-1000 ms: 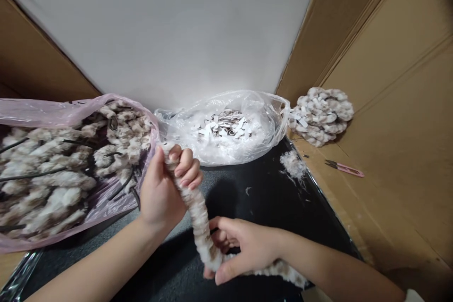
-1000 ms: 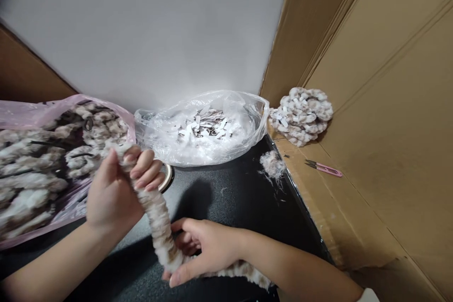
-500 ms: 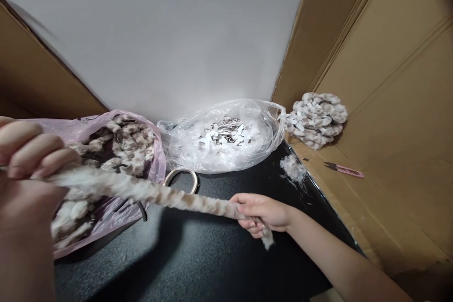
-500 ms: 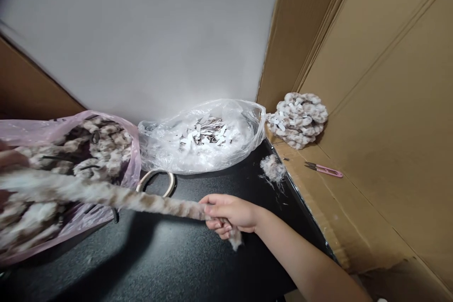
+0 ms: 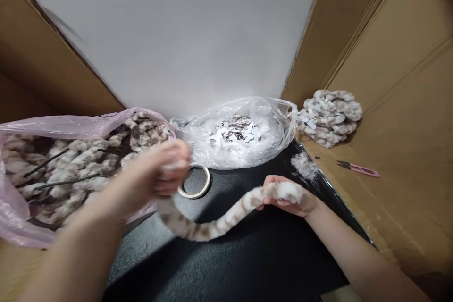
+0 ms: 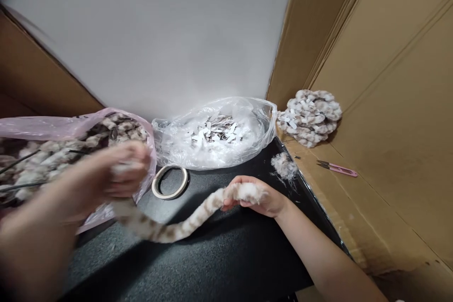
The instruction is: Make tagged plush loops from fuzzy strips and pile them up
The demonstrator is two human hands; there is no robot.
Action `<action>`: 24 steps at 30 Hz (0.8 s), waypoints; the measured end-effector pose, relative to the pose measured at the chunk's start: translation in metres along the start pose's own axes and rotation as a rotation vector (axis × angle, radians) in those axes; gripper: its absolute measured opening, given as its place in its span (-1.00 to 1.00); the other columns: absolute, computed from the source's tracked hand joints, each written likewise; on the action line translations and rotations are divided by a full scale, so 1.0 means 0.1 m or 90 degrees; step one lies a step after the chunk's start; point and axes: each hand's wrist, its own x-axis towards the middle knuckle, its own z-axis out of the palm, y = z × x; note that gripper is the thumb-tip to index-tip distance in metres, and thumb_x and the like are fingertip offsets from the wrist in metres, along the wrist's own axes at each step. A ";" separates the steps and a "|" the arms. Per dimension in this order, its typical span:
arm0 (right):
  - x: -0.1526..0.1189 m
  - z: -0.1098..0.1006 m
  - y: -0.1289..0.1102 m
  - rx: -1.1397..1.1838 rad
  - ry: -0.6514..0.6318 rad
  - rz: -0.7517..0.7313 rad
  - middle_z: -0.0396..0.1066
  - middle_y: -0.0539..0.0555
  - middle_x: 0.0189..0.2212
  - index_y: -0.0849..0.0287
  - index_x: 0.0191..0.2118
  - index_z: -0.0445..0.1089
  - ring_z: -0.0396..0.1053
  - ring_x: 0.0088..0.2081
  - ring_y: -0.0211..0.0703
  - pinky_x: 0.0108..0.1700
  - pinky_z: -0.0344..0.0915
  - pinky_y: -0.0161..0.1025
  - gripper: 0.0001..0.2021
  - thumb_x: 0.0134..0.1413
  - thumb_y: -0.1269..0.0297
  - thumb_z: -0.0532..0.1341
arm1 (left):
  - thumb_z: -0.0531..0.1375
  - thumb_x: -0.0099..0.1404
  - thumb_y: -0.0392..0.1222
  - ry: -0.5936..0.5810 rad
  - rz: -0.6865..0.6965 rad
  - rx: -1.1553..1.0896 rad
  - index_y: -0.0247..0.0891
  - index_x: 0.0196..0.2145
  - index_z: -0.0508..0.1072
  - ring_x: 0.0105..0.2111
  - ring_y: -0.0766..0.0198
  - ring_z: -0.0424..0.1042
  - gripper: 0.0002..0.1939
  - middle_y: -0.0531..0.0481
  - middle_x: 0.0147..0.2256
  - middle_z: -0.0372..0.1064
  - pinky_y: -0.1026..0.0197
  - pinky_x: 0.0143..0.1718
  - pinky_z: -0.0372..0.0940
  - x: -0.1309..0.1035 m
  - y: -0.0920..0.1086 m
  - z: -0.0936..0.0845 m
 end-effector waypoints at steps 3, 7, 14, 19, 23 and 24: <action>0.08 0.00 0.09 -0.062 0.086 -0.048 0.46 0.00 -0.48 0.22 -0.35 0.42 0.40 -0.39 -0.23 -0.23 0.28 -0.25 -0.63 -0.27 0.16 0.50 | 0.21 0.16 -0.18 -0.157 -0.096 0.072 -0.22 -0.28 0.28 -0.57 0.43 0.12 -0.81 0.18 -0.52 0.12 0.37 -0.58 0.04 0.30 -0.40 0.59; 0.17 0.05 0.19 -0.103 0.208 -0.051 0.39 -0.02 -0.46 0.24 -0.37 0.43 0.31 -0.39 -0.29 -0.23 0.23 -0.30 -0.67 -0.13 0.07 0.42 | 0.12 0.10 -0.32 -0.070 -0.022 0.075 -0.22 -0.20 0.28 -0.47 0.36 0.18 -0.74 0.09 -0.37 0.24 0.30 -0.45 0.13 0.56 -0.86 0.85; 0.14 0.15 0.24 -0.300 0.155 -0.068 0.31 -0.02 -0.44 0.19 -0.28 0.33 0.25 -0.38 -0.25 -0.23 0.22 -0.25 -0.75 0.12 0.09 0.22 | 0.17 0.26 -0.20 -0.076 0.153 0.045 -0.24 -0.10 0.44 -0.12 0.15 0.32 -0.76 -0.07 -0.14 0.38 0.14 -0.05 0.19 0.55 -1.00 0.89; 0.12 0.20 0.27 -0.554 0.149 -0.101 0.34 0.01 -0.41 0.21 -0.33 0.35 0.25 -0.35 -0.23 -0.26 0.17 -0.28 -0.81 0.24 0.23 0.11 | 0.23 0.27 -0.13 -0.031 0.224 -0.019 -0.27 -0.31 0.54 -0.23 0.20 0.36 -0.84 -0.06 -0.28 0.39 0.20 -0.15 0.23 0.56 -1.14 1.00; 0.13 0.23 0.28 -0.597 0.152 -0.109 0.36 -0.01 -0.45 0.22 -0.35 0.35 0.28 -0.39 -0.24 -0.31 0.16 -0.30 -0.81 0.24 0.26 0.10 | 0.26 0.25 -0.10 -0.022 0.211 -0.046 -0.27 -0.31 0.54 -0.41 0.33 0.29 -0.82 -0.01 -0.35 0.31 0.30 -0.41 0.22 0.55 -1.22 1.02; 0.13 0.24 0.28 -0.601 0.151 -0.106 0.36 0.00 -0.46 0.22 -0.37 0.35 0.29 -0.39 -0.23 -0.32 0.16 -0.30 -0.79 0.25 0.26 0.10 | 0.25 0.25 -0.08 -0.026 0.195 -0.052 -0.28 -0.33 0.53 -0.46 0.37 0.25 -0.80 0.00 -0.35 0.28 0.32 -0.48 0.19 0.54 -1.23 1.03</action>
